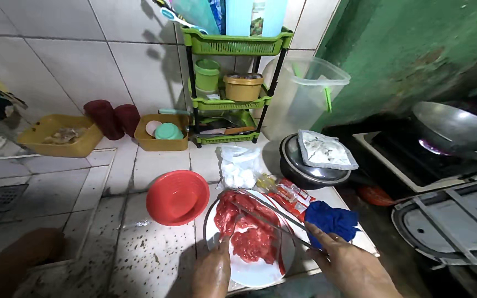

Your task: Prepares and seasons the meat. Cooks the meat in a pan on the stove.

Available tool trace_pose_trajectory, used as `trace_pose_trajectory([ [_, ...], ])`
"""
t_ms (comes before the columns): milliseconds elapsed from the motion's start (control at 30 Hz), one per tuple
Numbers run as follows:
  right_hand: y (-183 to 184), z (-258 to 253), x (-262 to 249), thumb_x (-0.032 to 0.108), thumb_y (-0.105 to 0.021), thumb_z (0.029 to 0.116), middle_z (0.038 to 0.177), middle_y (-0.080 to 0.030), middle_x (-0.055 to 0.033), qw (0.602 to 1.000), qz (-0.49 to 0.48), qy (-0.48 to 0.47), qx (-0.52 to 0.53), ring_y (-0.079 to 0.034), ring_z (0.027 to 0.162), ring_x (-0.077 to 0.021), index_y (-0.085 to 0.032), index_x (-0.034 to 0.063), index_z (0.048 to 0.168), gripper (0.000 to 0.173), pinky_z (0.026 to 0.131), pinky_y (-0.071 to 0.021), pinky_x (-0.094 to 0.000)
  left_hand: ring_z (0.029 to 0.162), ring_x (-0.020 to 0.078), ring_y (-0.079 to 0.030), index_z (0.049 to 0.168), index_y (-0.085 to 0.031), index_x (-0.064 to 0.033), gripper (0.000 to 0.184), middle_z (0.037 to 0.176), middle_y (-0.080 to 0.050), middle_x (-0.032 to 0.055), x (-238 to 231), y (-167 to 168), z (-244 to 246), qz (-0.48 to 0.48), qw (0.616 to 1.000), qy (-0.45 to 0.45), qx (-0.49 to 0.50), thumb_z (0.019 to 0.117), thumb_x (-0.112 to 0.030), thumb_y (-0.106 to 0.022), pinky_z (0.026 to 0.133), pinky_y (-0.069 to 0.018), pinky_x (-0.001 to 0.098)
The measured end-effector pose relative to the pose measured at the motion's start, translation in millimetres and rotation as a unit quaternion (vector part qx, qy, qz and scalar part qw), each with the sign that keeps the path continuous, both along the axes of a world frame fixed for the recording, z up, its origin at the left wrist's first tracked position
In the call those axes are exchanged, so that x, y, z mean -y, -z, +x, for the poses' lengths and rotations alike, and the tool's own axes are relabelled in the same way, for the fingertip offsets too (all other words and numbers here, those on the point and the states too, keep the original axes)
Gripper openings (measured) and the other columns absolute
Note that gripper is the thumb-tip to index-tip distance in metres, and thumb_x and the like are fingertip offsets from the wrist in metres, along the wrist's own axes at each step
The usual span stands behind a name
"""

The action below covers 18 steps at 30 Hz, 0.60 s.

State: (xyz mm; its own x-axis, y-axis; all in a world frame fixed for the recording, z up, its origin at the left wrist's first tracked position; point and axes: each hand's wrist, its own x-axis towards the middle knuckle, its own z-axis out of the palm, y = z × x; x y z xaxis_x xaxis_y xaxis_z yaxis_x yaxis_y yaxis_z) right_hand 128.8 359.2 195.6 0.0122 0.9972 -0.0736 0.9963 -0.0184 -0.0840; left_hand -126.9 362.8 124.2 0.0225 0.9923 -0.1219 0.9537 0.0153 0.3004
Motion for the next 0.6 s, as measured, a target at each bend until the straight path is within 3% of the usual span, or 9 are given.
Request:
trace_pose_trajectory([
  [167,12,-1,14,0.025,-0.065,0.0980,0.106,-0.073,-0.0229,0.998,-0.029,0.034,-0.053,-0.072,0.082,-0.0442,-0.059,0.0181,0.148,0.051,0.070,-0.0563,-0.0630,0.080,0.0343,-0.075,0.139,-0.065,-0.0143,0.039,0.092,-0.076,0.0144,0,1,2,0.004,1.000,-0.012,-0.009,0.1041,-0.013,-0.049,0.069,-0.0592,0.0503],
  [300,20,0,23,0.029,-0.060,0.1027,0.117,-0.072,-0.0237,0.986,-0.094,0.080,-0.109,-0.072,0.093,-0.0463,-0.052,0.0167,0.153,0.052,0.080,-0.0550,-0.0659,0.073,0.0332,-0.074,0.134,-0.070,-0.0159,0.037,0.085,-0.076,0.0127,1,8,1,0.047,0.998,-0.019,-0.026,0.1022,-0.012,-0.052,0.063,-0.0588,0.0493],
  [467,42,8,26,0.029,-0.058,0.1051,0.118,-0.072,-0.0215,0.968,-0.124,0.106,-0.188,-0.071,0.102,-0.0430,-0.052,0.0163,0.152,0.049,0.090,-0.0533,-0.0656,0.076,0.0334,-0.075,0.135,-0.069,-0.0163,0.036,0.089,-0.076,0.0130,1,3,1,0.034,0.998,-0.019,-0.041,0.1032,-0.013,-0.051,0.064,-0.0588,0.0492],
  [600,51,18,22,0.030,-0.058,0.1056,0.113,-0.073,-0.0203,0.951,-0.151,0.122,-0.239,-0.071,0.100,-0.0395,-0.053,0.0170,0.152,0.049,0.091,-0.0531,-0.0625,0.078,0.0347,-0.075,0.137,-0.067,-0.0150,0.037,0.091,-0.076,0.0140,-1,0,3,0.008,0.999,-0.018,-0.033,0.1047,-0.013,-0.048,0.066,-0.0587,0.0508],
])
